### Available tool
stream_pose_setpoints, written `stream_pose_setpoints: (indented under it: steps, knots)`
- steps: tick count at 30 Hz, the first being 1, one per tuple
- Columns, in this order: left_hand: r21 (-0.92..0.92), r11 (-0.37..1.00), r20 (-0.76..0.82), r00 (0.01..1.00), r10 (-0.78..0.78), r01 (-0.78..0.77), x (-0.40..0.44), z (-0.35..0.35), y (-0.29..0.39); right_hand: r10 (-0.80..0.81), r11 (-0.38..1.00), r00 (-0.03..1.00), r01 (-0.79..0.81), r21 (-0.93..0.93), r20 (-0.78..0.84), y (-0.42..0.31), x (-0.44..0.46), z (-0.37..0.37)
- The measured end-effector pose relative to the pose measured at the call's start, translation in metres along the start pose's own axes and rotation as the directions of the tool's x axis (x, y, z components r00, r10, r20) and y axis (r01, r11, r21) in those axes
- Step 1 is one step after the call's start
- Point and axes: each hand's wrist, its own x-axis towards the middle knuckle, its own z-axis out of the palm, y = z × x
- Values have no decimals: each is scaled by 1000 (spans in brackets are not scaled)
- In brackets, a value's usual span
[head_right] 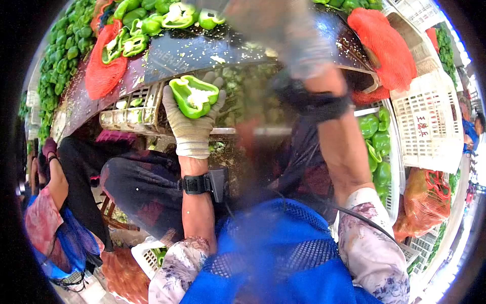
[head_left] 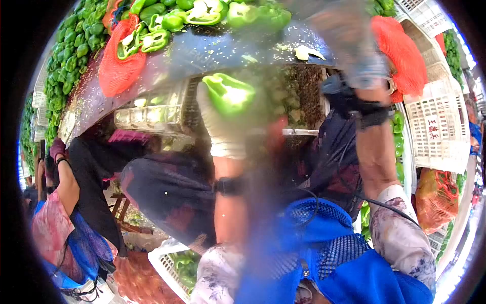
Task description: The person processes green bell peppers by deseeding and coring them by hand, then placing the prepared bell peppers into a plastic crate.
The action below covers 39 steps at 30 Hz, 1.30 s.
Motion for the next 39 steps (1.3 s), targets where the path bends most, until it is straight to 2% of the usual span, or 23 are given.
stream_pose_setpoints:
  steps: [3,5,7,8,9,11,12,13,17,20,21,23,24,28,30,31,32,33,35,36,37,38,39]
  knots:
    - [-9,999,31,999,-42,42,-3,2,2,39,997,999,-37,-61,23,3,-56,-43]
    - [86,994,-81,994,76,-69,-12,17,-6,79,987,997,-76,-143,13,18,-90,-68]
    - [176,983,-2,998,61,-59,-18,14,-5,132,964,991,-128,-233,-1,36,-121,-91]
    - [88,996,72,997,20,-26,-18,10,-6,153,958,988,-149,-244,-6,44,-132,-97]
    - [72,997,80,997,8,-14,-18,8,-3,171,945,985,-168,-280,-14,51,-141,-105]
    - [199,980,128,992,5,-31,-24,10,1,198,930,980,-196,-311,-23,65,-156,-113]
    - [87,996,74,997,-23,16,-29,11,3,193,923,981,-192,-333,-29,71,-163,-116]
    - [-4,997,123,989,-79,80,-30,10,8,187,917,982,-187,-353,-34,73,-169,-120]
    - [160,986,58,997,48,-57,-50,27,11,164,909,985,-169,-381,-46,82,-195,-131]
    - [138,989,86,995,40,-52,-61,33,20,141,904,989,-147,-402,-44,91,-208,-140]
    - [200,975,131,989,69,-95,-62,32,22,125,903,991,-133,-409,-45,92,-209,-144]
    - [96,995,174,985,10,-27,-64,26,26,111,901,993,-120,-417,-47,94,-212,-149]
    - [112,992,205,978,27,-51,-67,26,26,98,903,994,-111,-415,-53,92,-210,-147]
    - [60,997,185,982,46,-58,-71,29,19,-44,926,997,15,-377,-70,70,-184,-127]
    - [16,994,212,972,104,-110,-67,14,12,-195,914,981,174,-365,-22,54,-153,-105]
    - [102,990,176,981,78,-97,-81,42,13,-270,906,963,247,-343,-20,47,-142,-89]
    - [21,999,229,973,36,-42,-74,32,15,-396,861,918,362,-356,-25,39,-130,-74]
    - [92,991,123,989,82,-94,-76,38,15,-524,802,851,477,-360,-41,32,-120,-56]
    - [87,995,197,980,22,-40,-73,30,11,-732,656,676,666,-357,-85,27,-103,-13]
    - [116,993,159,987,7,-25,-73,29,10,-768,621,634,705,-343,-88,25,-96,5]
    - [231,970,173,984,31,-72,-72,30,8,-776,614,625,721,-320,-81,24,-92,22]
    - [253,964,132,990,50,-83,-70,29,6,-768,628,635,722,-290,-81,21,-92,39]
    - [272,958,87,994,69,-90,-67,28,5,-685,708,729,666,-235,4,16,-96,44]
